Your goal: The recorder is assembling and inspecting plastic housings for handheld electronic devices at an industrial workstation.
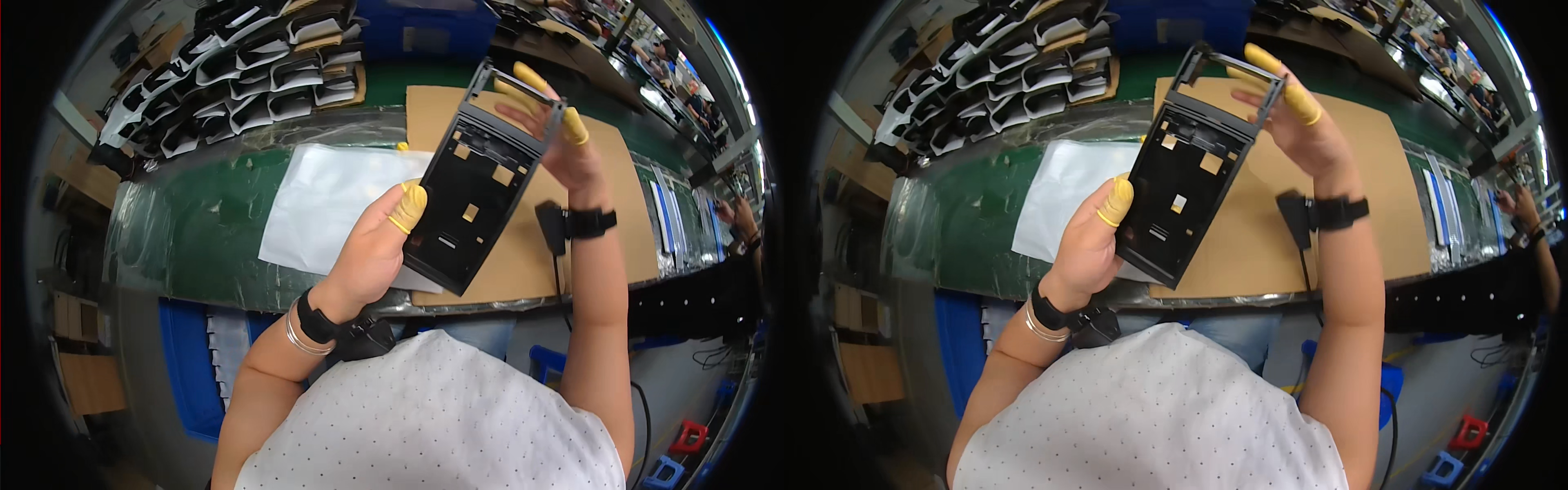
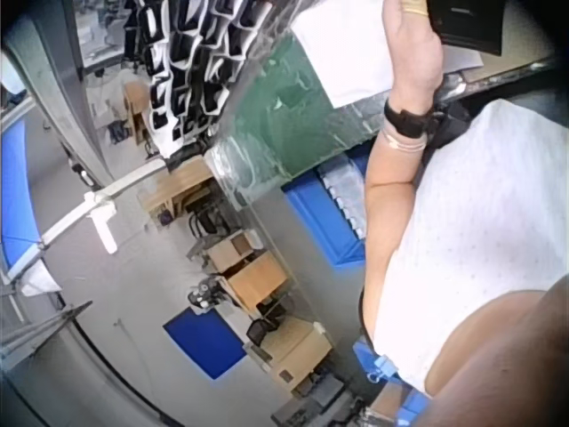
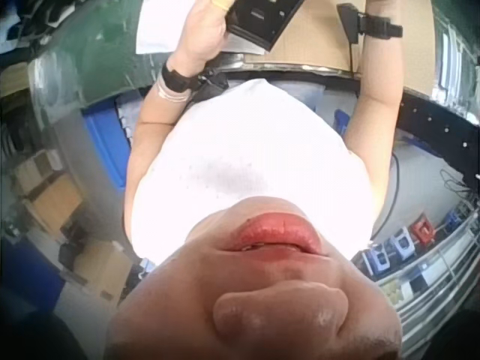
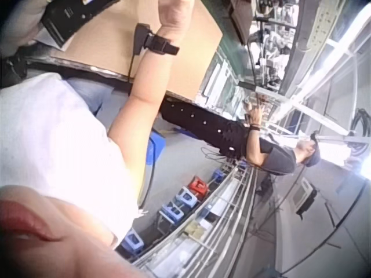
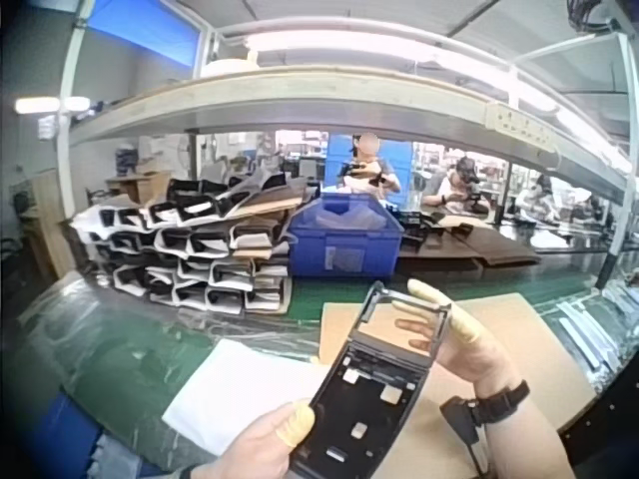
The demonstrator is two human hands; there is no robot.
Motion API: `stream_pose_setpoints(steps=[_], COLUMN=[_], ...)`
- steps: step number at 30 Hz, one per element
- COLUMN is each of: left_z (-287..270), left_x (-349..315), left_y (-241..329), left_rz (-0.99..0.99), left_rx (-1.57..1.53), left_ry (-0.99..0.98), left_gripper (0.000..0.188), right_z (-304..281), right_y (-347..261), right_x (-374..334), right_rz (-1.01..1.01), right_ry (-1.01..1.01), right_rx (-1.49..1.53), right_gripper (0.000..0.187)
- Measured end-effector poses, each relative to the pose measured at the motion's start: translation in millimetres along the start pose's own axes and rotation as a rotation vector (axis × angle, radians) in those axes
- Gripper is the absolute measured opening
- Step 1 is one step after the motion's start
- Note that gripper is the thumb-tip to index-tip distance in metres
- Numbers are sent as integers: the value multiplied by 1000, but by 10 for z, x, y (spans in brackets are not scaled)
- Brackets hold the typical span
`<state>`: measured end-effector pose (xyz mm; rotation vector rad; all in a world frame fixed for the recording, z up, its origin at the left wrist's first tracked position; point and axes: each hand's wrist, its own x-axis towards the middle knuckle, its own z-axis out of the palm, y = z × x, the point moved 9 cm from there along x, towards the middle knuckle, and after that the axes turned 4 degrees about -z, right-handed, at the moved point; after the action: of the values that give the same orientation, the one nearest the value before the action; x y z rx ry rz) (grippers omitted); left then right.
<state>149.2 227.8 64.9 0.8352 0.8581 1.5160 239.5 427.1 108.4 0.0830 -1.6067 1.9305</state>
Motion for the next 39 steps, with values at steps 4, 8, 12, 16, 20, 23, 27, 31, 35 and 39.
stream_pose_setpoints(steps=[4, 8, 12, 16, 20, 23, 27, 31, 35, 39], left_z=[-250, -433, -458, -457, -543, -559, -499, -543, -446, -377], left_x=[102, 197, 226, 217, 208, 251, 304, 351, 407, 438], left_y=[155, 184, 292, 391, 512, 505, 430, 267, 55, -106], left_rz=[121, 193, 263, 364, 434, 425, 340, 279, 141, 53], left_rx=[-65, -109, 16, -1, 25, -26, -174, -224, -263, -309], left_ry=[130, 263, 341, 362, 405, 418, 337, 237, 180, 114], left_gripper=[42, 42, 45, 44, 42, 44, 45, 44, 48, 52], right_z=[123, 861, 1295, 1505, 1634, 1568, 1330, 978, 627, 591], right_y=[288, -130, -44, -45, 60, -19, -209, -106, 253, 410], right_x=[-211, -285, -20, 225, -55, 27, 79, -33, -236, -374], right_rz=[208, -232, -257, -354, -459, -480, -424, -96, 248, 328], right_ry=[309, 235, -29, -122, -238, -160, -66, 20, 159, 208], right_rx=[-473, -1417, -1653, -1864, -1744, -1698, -1634, -1338, -662, -315], right_gripper=[61, 73, 82, 90, 76, 74, 65, 46, 37, 33])
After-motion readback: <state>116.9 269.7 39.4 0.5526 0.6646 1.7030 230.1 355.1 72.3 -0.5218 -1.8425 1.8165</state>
